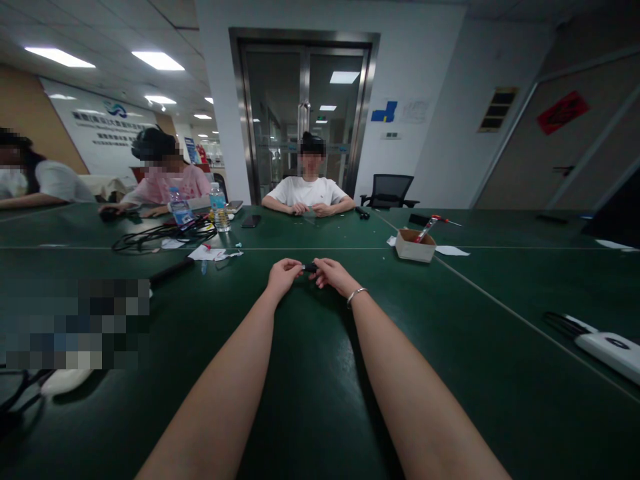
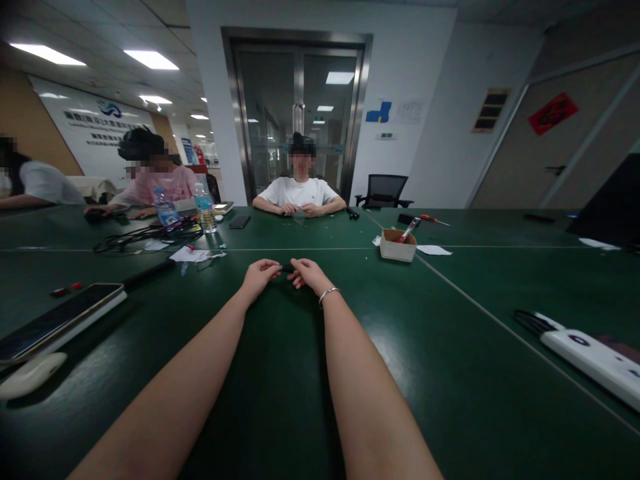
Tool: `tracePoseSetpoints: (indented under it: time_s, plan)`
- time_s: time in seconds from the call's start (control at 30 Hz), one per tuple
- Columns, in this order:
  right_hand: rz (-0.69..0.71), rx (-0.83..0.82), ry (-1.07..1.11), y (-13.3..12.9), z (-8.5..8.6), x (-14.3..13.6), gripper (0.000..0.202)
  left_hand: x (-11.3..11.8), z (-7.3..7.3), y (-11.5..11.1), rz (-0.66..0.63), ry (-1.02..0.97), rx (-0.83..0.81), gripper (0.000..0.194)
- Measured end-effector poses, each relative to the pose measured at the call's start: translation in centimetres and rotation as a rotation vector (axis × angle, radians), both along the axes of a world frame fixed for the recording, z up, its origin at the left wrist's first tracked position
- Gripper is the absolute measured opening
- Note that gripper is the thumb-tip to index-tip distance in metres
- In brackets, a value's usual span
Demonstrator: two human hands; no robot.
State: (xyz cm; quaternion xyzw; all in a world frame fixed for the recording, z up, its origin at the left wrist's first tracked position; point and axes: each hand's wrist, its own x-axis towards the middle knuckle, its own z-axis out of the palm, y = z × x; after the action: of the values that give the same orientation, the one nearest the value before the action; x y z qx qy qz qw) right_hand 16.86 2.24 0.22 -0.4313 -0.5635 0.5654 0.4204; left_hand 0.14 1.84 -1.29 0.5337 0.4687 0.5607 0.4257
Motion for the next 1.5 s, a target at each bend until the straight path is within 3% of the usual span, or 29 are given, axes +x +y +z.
tracePoseSetpoints:
  time_s: [0.17, 0.33, 0.43, 0.63, 1.07, 1.5]
  plan:
    - [0.045, 0.049, 0.062, -0.3, 0.2, 0.2, 0.049, 0.0, 0.1, -0.2, 0.014, -0.004, -0.015, 0.018]
    - [0.037, 0.024, 0.012, 0.1, 0.0, 0.1, 0.02, 0.2, 0.5, -0.4, 0.035, -0.013, -0.025, 0.016]
    - [0.024, 0.031, 0.049, 0.1, 0.0, 0.1, 0.031, 0.3, 0.5, -0.3, 0.041, -0.007, -0.025, 0.017]
    - [0.022, 0.011, 0.037, 0.0, 0.0, 0.1, 0.014, 0.2, 0.4, -0.4, 0.013, 0.009, 0.016, 0.015]
    - [-0.002, -0.021, 0.139, -0.4, 0.1, 0.4, 0.016, 0.0, -0.6, 0.2, -0.058, 0.112, 0.021, 0.02]
    - [0.001, -0.033, 0.191, -0.1, -0.3, 0.5, 0.013, -0.2, -0.7, 0.2, -0.096, 0.141, 0.087, 0.027]
